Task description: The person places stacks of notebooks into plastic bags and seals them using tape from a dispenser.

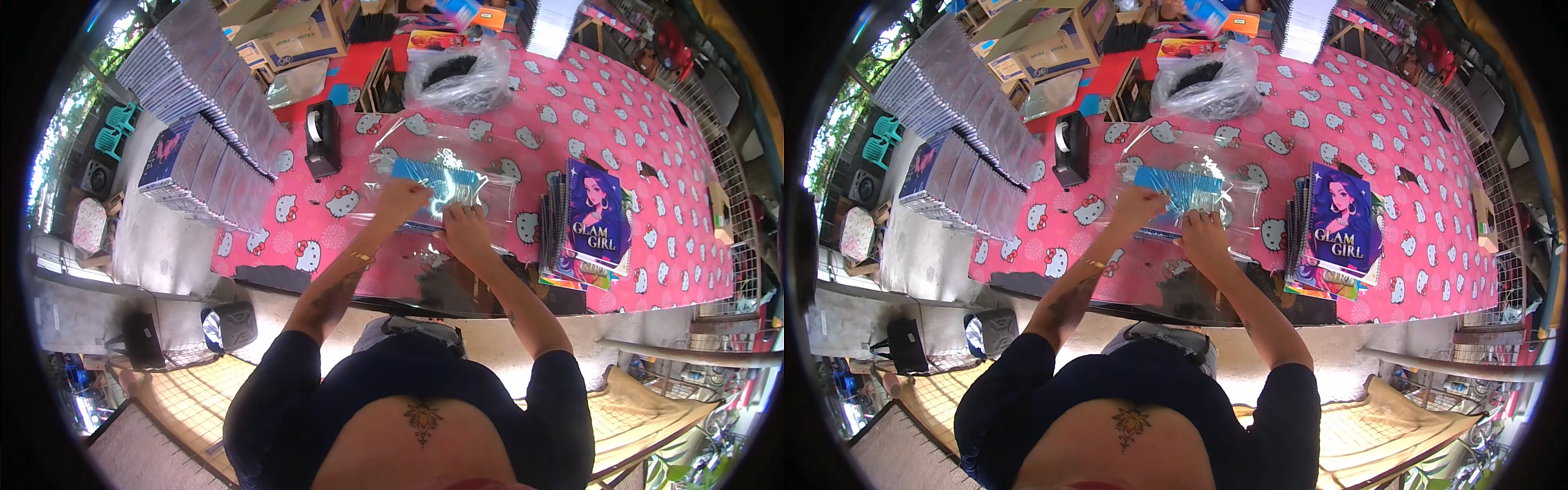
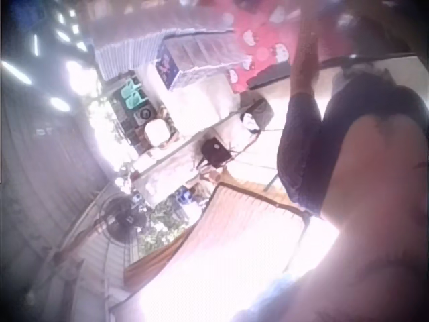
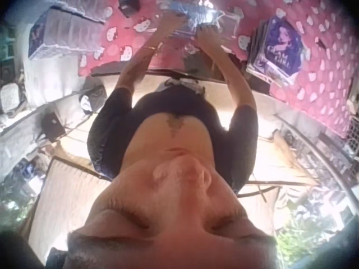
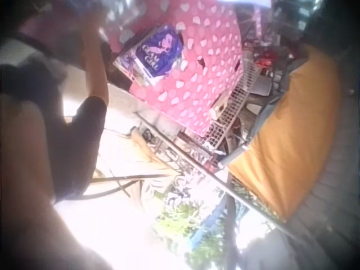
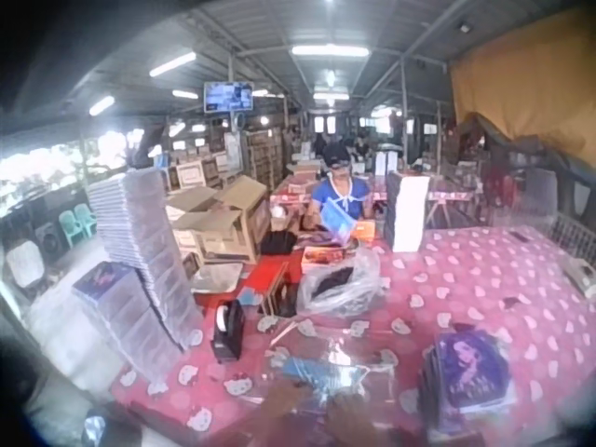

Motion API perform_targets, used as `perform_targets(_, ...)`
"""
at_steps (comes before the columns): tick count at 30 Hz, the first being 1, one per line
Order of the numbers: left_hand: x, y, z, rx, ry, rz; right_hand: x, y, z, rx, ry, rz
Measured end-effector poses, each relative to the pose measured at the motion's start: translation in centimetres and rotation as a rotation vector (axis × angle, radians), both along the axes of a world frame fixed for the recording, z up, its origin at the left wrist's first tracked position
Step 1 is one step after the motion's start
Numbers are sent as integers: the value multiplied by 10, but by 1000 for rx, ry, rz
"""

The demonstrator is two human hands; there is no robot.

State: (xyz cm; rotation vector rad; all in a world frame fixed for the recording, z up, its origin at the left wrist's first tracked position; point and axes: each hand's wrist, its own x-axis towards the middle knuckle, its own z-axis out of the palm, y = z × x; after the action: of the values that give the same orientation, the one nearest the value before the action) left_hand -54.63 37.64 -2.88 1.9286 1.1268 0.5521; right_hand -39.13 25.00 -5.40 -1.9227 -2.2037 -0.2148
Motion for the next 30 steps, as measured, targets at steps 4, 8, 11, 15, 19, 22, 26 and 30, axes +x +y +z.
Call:
perform_targets(4, 36, 1, -12, 70, 489, -35, 2, -2, -2, 40, 75, 8)
perform_targets(8, 24, -7, -4, 292, 666, -95, 7, 0, 7, 61, 169, 2)
perform_targets(11, 7, -23, -15, 384, 629, -76, 6, -1, 5, 175, 232, 3)
perform_targets(15, -5, -46, -47, 501, 468, 12, 27, 47, -5, 155, 242, -80)
perform_targets(19, -4, -81, -35, 895, 228, -295, 59, 123, -8, -244, 409, -67)
perform_targets(22, -8, -63, -15, 948, 24, -317, 135, 159, 14, -493, 699, 10)
perform_targets(26, -69, -33, 19, 362, -337, 40, 116, 144, 94, -825, 1113, -228)
perform_targets(30, -83, 21, -50, 106, -608, 162, 102, 106, 84, -767, 1301, -147)
